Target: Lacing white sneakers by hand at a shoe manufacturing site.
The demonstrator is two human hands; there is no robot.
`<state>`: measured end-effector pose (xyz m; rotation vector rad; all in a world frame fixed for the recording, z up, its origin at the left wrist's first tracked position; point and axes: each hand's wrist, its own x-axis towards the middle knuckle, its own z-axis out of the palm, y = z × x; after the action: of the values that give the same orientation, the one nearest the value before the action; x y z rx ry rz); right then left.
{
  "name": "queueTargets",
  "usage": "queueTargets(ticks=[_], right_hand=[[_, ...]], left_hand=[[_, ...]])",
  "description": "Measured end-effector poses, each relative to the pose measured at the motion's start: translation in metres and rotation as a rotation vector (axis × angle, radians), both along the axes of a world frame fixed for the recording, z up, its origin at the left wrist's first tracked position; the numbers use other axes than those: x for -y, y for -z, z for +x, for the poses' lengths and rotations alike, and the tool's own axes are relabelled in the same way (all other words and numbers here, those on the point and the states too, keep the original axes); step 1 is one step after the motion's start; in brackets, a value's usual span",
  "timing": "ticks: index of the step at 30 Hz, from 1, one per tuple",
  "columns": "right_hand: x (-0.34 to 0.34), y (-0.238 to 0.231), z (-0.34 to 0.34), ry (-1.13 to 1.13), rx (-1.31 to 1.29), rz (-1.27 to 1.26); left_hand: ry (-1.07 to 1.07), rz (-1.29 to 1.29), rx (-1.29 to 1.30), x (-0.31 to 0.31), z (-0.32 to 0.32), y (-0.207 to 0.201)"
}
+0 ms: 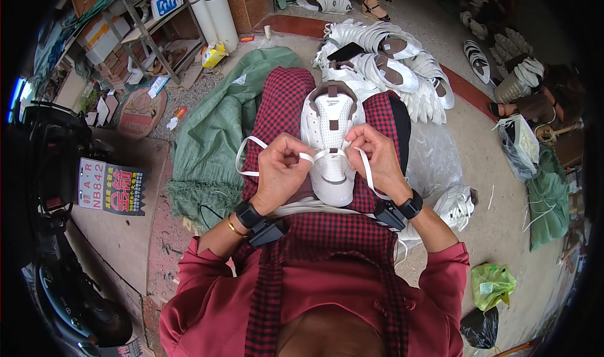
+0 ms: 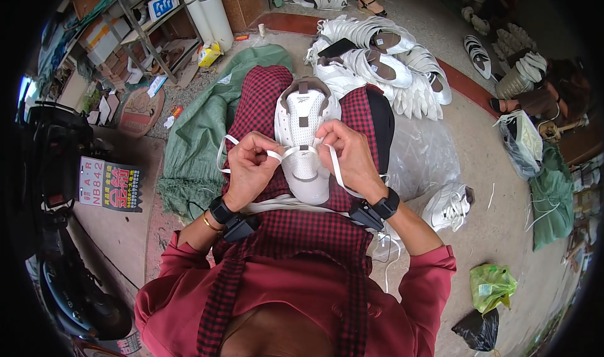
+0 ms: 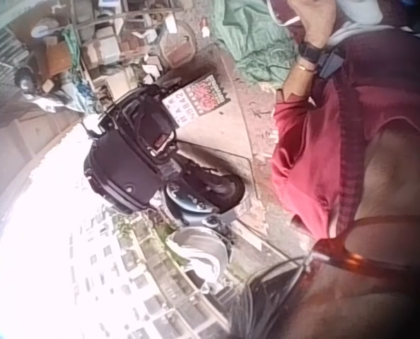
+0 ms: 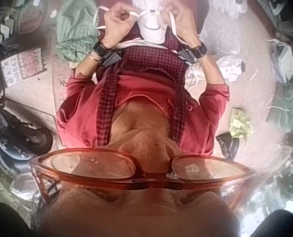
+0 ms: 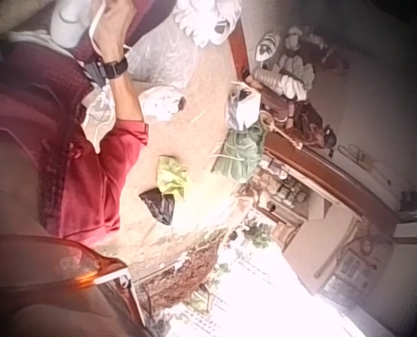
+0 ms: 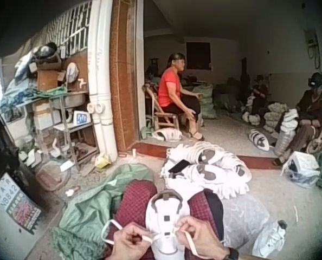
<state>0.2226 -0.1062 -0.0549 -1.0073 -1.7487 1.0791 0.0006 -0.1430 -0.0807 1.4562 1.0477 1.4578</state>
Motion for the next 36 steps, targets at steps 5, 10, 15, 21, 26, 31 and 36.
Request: queueTargets(ticks=[5,10,15,21,26,31,36], right_hand=[[-0.002,0.0,0.002,-0.025,-0.012,-0.007],[-0.004,-0.003,0.004,-0.062,-0.048,-0.047],[-0.007,-0.019,0.006,-0.127,-0.008,-0.128],[-0.02,-0.064,0.008,-0.263,0.704,0.69],[-0.041,-0.076,-0.002,-0.596,0.981,0.759],[-0.064,-0.076,0.001,-0.686,0.943,0.52],[-0.081,-0.072,0.0,-0.751,0.791,0.339]], left_hand=[[0.012,-0.072,-0.06,-0.004,-0.002,-0.001],[-0.069,-0.008,-0.232,-0.006,0.005,-0.013],[-0.017,-0.001,-0.307,-0.015,0.006,-0.016],[0.137,0.351,-0.832,-0.03,-0.007,-0.068],[0.49,0.394,-1.226,-0.059,-0.01,-0.089],[0.645,0.298,-1.255,-0.079,-0.018,-0.105],[0.761,0.207,-1.211,-0.095,-0.023,-0.105]])
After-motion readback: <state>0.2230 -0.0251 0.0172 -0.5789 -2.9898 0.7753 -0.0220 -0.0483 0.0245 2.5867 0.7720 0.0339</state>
